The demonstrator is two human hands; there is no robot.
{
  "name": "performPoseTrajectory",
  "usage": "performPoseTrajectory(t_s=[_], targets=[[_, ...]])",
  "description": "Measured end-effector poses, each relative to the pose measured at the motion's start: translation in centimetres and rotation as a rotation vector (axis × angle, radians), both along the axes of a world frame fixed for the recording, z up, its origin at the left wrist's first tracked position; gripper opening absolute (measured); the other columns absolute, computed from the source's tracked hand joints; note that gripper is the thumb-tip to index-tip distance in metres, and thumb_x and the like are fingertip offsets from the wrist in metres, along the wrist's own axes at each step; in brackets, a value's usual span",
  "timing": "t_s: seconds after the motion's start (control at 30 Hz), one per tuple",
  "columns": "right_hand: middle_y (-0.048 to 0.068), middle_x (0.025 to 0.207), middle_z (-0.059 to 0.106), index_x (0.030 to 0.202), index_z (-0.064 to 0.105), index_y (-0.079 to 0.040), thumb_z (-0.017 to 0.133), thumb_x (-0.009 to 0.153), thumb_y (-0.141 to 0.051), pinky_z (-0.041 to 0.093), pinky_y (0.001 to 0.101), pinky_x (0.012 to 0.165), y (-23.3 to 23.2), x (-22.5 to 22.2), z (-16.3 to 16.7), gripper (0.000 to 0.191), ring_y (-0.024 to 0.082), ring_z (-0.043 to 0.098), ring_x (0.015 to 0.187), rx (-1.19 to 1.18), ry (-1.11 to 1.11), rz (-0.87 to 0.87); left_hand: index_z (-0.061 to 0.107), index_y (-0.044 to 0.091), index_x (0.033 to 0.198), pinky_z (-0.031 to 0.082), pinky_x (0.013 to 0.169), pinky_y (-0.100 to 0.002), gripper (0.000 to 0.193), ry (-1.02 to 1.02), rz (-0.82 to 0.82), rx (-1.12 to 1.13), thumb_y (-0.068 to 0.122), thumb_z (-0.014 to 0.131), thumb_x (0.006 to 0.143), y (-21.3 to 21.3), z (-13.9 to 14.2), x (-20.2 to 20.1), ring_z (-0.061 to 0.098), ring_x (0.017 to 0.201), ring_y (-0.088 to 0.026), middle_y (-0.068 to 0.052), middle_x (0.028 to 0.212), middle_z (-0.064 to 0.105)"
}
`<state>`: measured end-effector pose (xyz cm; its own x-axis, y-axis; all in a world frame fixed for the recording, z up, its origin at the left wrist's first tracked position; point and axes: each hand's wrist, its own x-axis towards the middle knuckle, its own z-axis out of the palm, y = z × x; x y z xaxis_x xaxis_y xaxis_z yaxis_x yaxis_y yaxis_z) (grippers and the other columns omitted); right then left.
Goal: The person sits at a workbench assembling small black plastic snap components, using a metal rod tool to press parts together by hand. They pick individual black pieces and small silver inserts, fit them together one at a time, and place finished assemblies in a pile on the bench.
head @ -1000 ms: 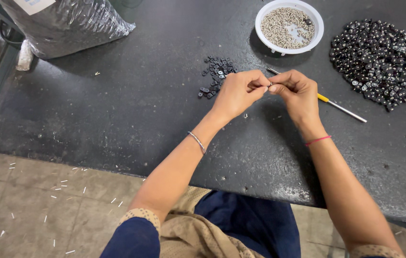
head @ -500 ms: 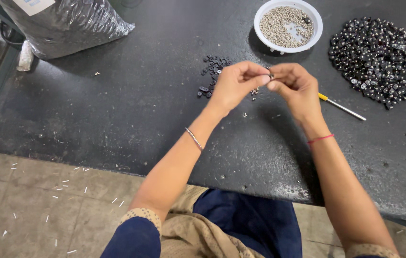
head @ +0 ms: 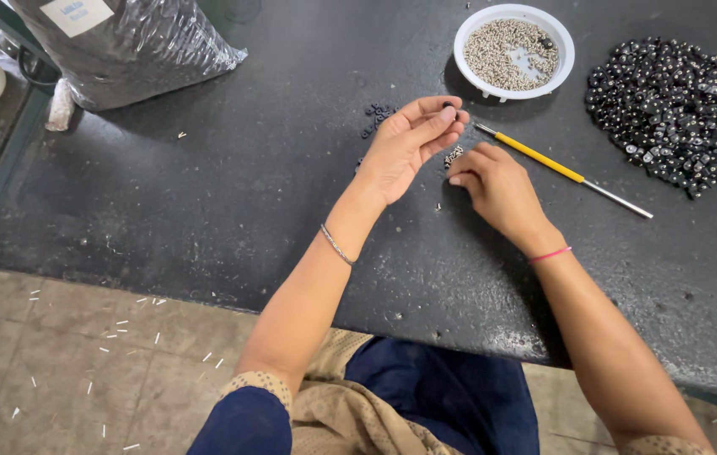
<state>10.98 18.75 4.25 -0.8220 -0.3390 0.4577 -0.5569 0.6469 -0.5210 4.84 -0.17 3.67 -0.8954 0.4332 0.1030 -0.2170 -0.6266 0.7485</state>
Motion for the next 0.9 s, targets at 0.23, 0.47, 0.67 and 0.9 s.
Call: performPoseTrajectory(t_s=[0.23, 0.47, 0.67, 0.9], targets=[[0.011, 0.099, 0.071, 0.107, 0.067, -0.002, 0.069, 0.097, -0.001, 0.055, 0.0324, 0.080, 1.3, -0.5, 0.3, 0.009, 0.022, 0.070, 0.087, -0.242, -0.090, -0.151, 0.069, 0.003, 0.126, 0.056, 0.095, -0.026, 0.030, -0.035, 0.014, 0.026, 0.018, 0.072, 0.100, -0.1, -0.8, -0.6, 0.067, 0.099, -0.010, -0.006, 0.111, 0.070], [0.011, 0.100, 0.069, 0.109, 0.072, -0.003, 0.068, 0.097, 0.002, 0.053, 0.0321, 0.076, 1.4, -0.2, 1.0, 0.013, 0.021, 0.069, 0.086, -0.205, -0.115, -0.150, 0.072, 0.004, 0.115, 0.057, 0.086, -0.026, 0.028, -0.039, 0.108, -0.084, 0.022, 0.075, 0.094, 0.1, -1.3, -0.8, 0.068, 0.089, -0.009, -0.004, 0.102, 0.075], [0.009, 0.101, 0.070, 0.108, 0.071, -0.002, 0.067, 0.098, 0.002, 0.053, 0.0296, 0.076, 1.4, -0.3, 0.8, 0.011, 0.017, 0.069, 0.086, -0.228, -0.140, -0.141, 0.073, 0.004, 0.111, 0.056, 0.081, -0.025, 0.026, 0.051, 0.156, -0.127, 0.024, 0.076, 0.094, 0.1, -1.5, -1.1, 0.066, 0.085, -0.009, -0.004, 0.097, 0.075], [0.004, 0.091, 0.070, 0.107, 0.070, -0.001, 0.068, 0.100, -0.001, 0.053, 0.0267, 0.074, 1.5, -0.7, 0.1, 0.008, 0.009, 0.065, 0.080, -0.326, -0.200, -0.179, 0.072, 0.004, 0.107, 0.054, 0.078, -0.025, 0.025, 0.139, 0.202, -0.161, 0.025, 0.077, 0.094, 0.1, -1.9, -1.0, 0.064, 0.083, -0.008, -0.003, 0.093, 0.074]])
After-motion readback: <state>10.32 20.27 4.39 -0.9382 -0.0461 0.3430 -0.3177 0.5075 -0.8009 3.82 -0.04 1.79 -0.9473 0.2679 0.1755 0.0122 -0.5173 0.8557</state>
